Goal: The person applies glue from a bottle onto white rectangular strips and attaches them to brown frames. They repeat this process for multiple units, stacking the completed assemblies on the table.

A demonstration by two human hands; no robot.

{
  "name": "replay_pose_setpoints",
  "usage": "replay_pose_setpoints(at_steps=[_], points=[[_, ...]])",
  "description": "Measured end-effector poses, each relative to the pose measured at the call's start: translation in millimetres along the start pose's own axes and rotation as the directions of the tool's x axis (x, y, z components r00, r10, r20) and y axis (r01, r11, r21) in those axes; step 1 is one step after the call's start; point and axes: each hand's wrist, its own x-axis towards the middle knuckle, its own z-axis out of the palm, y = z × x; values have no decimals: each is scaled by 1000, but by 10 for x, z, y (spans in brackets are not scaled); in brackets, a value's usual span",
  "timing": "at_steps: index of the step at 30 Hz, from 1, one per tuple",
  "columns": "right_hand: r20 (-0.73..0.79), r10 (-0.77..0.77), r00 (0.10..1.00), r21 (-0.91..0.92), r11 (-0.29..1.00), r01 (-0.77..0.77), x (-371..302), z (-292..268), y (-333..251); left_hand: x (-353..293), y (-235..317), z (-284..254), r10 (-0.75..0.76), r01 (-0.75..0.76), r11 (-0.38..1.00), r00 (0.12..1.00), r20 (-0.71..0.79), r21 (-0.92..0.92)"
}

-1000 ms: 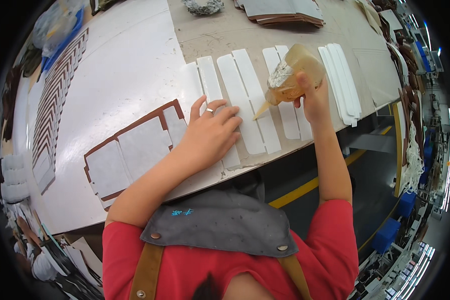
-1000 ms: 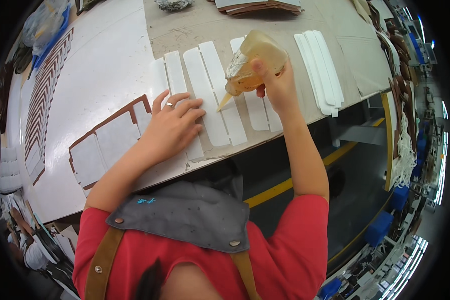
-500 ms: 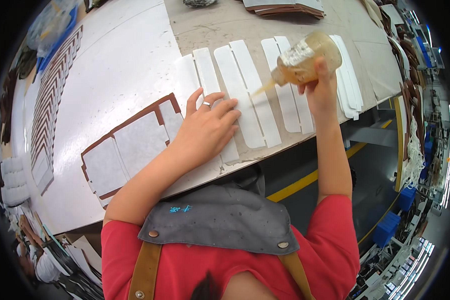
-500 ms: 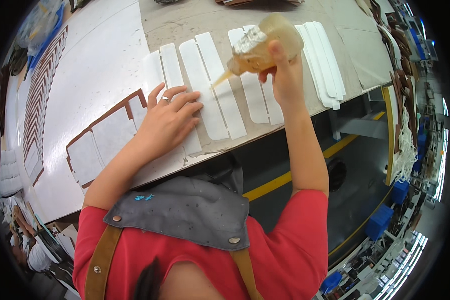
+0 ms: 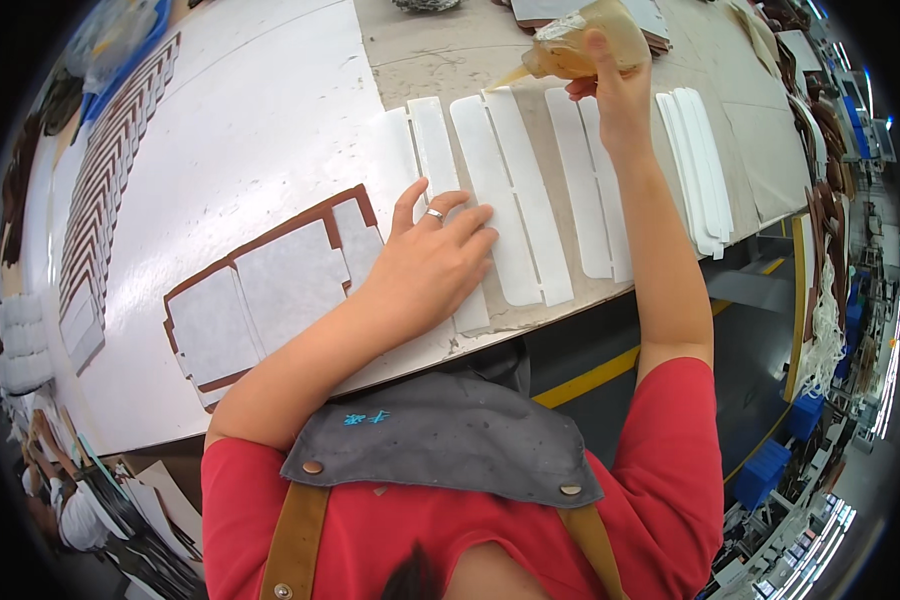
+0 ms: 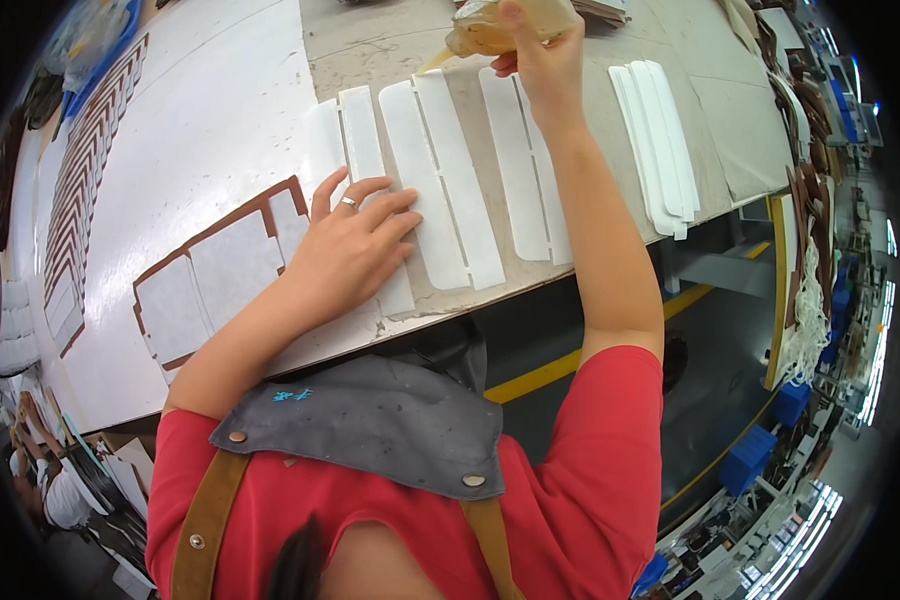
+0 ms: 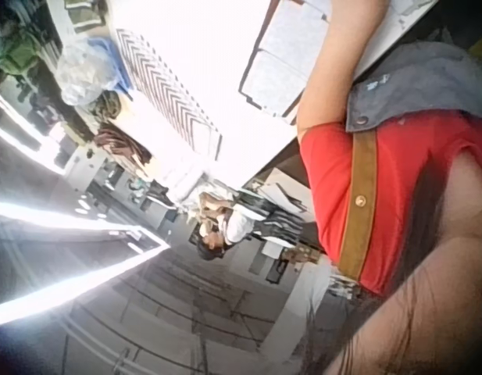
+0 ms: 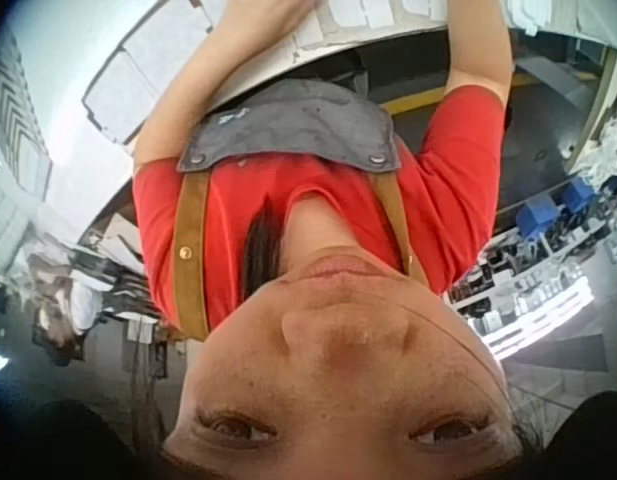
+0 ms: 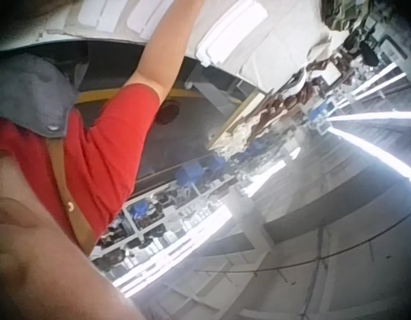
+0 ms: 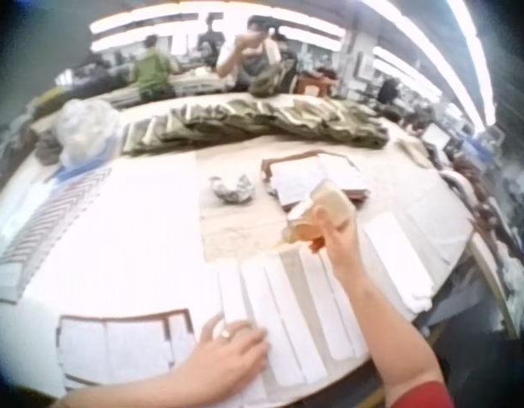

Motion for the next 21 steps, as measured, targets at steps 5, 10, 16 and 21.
replay_pose_setpoints(at_steps=[5, 10, 16, 21], points=[[-56, 10, 998, 31, 999, -8, -133, -24, -41, -3, 5, 6, 3, -3, 1000, 1000, -12, 14], [80, 106, 991, -11, 994, -106, -407, -225, -196, -2, 6, 22, -3, 4, 1000, 1000, -19, 12], [88, 184, 979, 37, 981, -188, -900, -412, -351, 8, 15, 15, 9, -8, 1000, 1000, -20, 15], [130, 146, 981, 26, 988, -150, -1334, -580, -570, 8, 12, -2, 22, -22, 999, 1000, -9, 45]])
